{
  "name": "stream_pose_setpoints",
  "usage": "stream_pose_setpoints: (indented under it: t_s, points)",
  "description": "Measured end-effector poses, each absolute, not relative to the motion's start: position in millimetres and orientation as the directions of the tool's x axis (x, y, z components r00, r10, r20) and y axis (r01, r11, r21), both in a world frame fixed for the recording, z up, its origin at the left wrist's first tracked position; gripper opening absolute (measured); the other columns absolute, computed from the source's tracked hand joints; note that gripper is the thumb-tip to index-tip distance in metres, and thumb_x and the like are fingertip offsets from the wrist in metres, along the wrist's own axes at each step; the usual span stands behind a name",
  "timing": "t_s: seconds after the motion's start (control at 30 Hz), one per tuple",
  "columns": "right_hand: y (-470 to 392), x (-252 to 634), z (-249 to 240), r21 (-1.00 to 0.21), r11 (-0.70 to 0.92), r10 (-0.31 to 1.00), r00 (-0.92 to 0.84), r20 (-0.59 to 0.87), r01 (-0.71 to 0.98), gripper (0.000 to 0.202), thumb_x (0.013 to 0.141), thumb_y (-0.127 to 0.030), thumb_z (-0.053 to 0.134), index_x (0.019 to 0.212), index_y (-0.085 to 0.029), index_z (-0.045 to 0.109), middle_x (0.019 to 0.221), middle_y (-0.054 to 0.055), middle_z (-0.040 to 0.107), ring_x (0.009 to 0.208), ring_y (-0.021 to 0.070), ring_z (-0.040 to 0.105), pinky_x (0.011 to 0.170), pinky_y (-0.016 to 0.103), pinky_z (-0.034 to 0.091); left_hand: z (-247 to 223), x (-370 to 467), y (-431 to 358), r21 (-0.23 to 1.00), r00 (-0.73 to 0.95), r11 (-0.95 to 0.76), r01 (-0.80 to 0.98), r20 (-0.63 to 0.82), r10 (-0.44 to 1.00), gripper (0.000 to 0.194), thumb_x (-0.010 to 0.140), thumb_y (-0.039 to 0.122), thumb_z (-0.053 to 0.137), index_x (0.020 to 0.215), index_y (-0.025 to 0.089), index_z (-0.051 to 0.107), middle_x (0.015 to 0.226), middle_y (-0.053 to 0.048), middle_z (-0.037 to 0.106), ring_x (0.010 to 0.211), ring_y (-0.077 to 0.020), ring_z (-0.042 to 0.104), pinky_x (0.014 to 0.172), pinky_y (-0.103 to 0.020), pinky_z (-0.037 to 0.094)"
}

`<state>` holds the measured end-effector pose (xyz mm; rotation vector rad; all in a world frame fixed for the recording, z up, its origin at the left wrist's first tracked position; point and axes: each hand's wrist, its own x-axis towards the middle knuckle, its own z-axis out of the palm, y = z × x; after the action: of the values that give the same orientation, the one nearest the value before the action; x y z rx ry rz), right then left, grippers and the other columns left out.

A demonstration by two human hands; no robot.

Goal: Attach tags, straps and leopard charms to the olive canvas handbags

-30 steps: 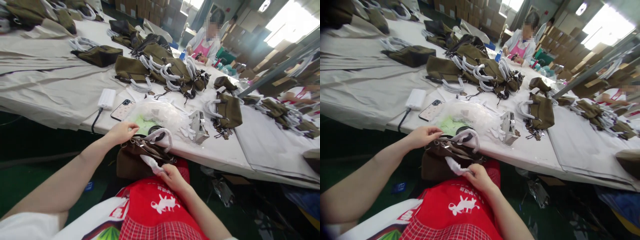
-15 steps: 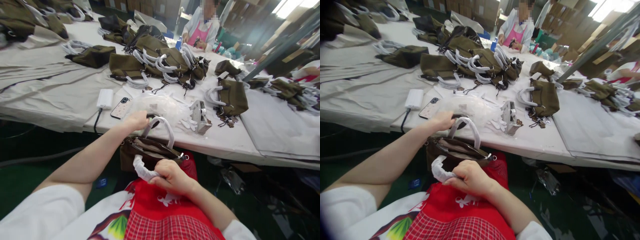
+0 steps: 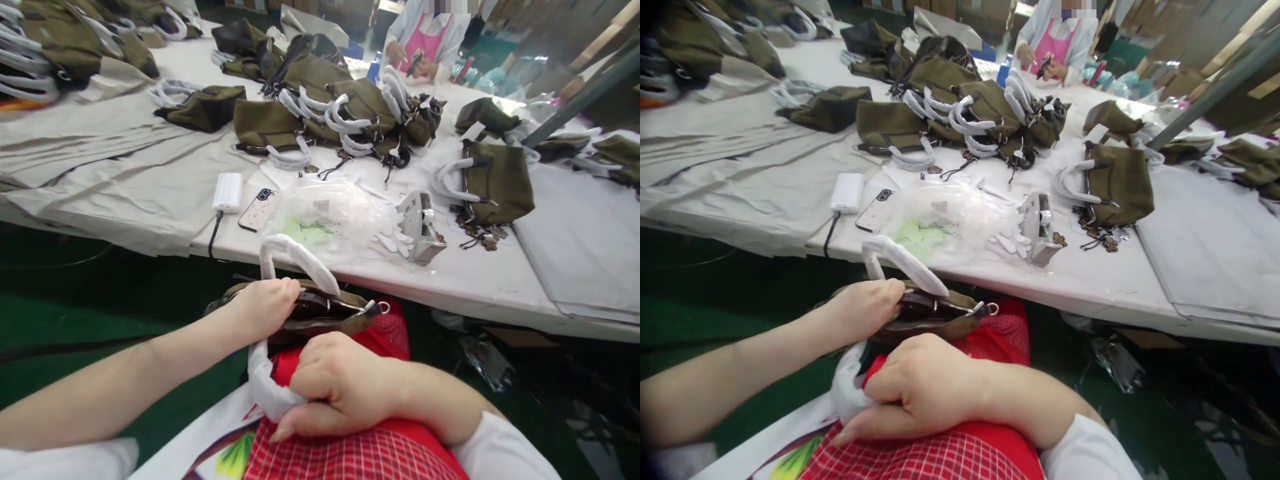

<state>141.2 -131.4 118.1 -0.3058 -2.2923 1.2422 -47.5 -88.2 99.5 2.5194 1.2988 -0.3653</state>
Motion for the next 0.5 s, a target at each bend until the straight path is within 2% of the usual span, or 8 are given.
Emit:
stream_pose_setpoints:
  t_s: [0.07, 0.13, 0.2, 0.27, 0.37, 0.5]
  points:
    - [-134.7, 135.8, 119.2, -0.815, 0.576, 0.378, -0.865, 0.33, -0.06, 0.058, 0.099, -0.058, 0.046, 0.057, -0.019, 0.037, 0.053, -0.003, 0.047, 0.052, 0.0115, 0.041, 0.057, 0.027, 0.033, 82.6, -41.5, -89.4, 0.1, 0.606, -0.622, 0.777, -0.386, 0.695, 0.024, 0.09, 0.006, 0.039, 0.101, 0.01, 0.06, 0.095, -0.014, 0.067, 0.084, -0.0271, 0.067, 0.072, -0.038, 0.054]
    - [-136.8, 132.3, 119.3, -0.805, 0.589, 0.361, -0.871, 0.334, -0.065, 0.057, 0.099, -0.058, 0.047, 0.058, -0.019, 0.037, 0.054, -0.003, 0.048, 0.053, 0.0116, 0.042, 0.057, 0.027, 0.033, 76.8, -41.7, -87.4, 0.171, 0.671, -0.663, 0.729, -0.375, 0.64, 0.023, 0.09, 0.015, 0.053, 0.111, 0.009, 0.059, 0.102, -0.014, 0.067, 0.093, -0.0283, 0.066, 0.081, -0.04, 0.055]
    - [-137.3, 131.4, 119.9, -0.8, 0.595, 0.362, -0.864, 0.35, -0.076, 0.057, 0.099, -0.057, 0.048, 0.057, -0.019, 0.036, 0.054, -0.004, 0.047, 0.052, 0.0116, 0.041, 0.056, 0.028, 0.033, 81.8, -46.4, -82.4, 0.25, 0.703, -0.659, 0.709, -0.326, 0.633, 0.044, 0.085, 0.027, 0.068, 0.124, 0.011, 0.055, 0.113, -0.014, 0.065, 0.104, -0.0291, 0.064, 0.091, -0.041, 0.053]
    - [-136.8, 132.4, 121.2, -0.797, 0.599, 0.378, -0.851, 0.366, -0.076, 0.057, 0.099, -0.056, 0.048, 0.057, -0.02, 0.035, 0.053, -0.004, 0.046, 0.052, 0.0116, 0.039, 0.056, 0.028, 0.033, 92.3, -52.8, -75.7, 0.307, 0.685, -0.615, 0.727, -0.263, 0.679, 0.053, 0.085, 0.032, 0.07, 0.132, 0.015, 0.051, 0.124, -0.013, 0.062, 0.113, -0.0274, 0.061, 0.098, -0.038, 0.05]
    - [-136.3, 133.7, 123.1, -0.8, 0.595, 0.399, -0.835, 0.378, -0.078, 0.057, 0.099, -0.054, 0.049, 0.056, -0.02, 0.034, 0.052, -0.005, 0.043, 0.051, 0.0115, 0.037, 0.056, 0.028, 0.032, 104.9, -59.6, -68.5, 0.359, 0.636, -0.543, 0.759, -0.232, 0.736, 0.038, 0.091, 0.031, 0.061, 0.128, 0.02, 0.056, 0.121, -0.008, 0.064, 0.111, -0.0243, 0.062, 0.097, -0.036, 0.049]
    - [-136.9, 130.1, 123.0, -0.811, 0.576, 0.38, -0.845, 0.375, -0.1, 0.06, 0.099, -0.056, 0.048, 0.054, -0.02, 0.031, 0.05, -0.004, 0.039, 0.05, 0.0116, 0.037, 0.054, 0.028, 0.031, 102.6, -56.3, -70.0, 0.311, 0.562, -0.471, 0.826, -0.375, 0.737, 0.03, 0.079, 0.026, 0.072, 0.107, 0.019, 0.064, 0.103, -0.007, 0.069, 0.093, -0.0284, 0.067, 0.08, -0.039, 0.054]
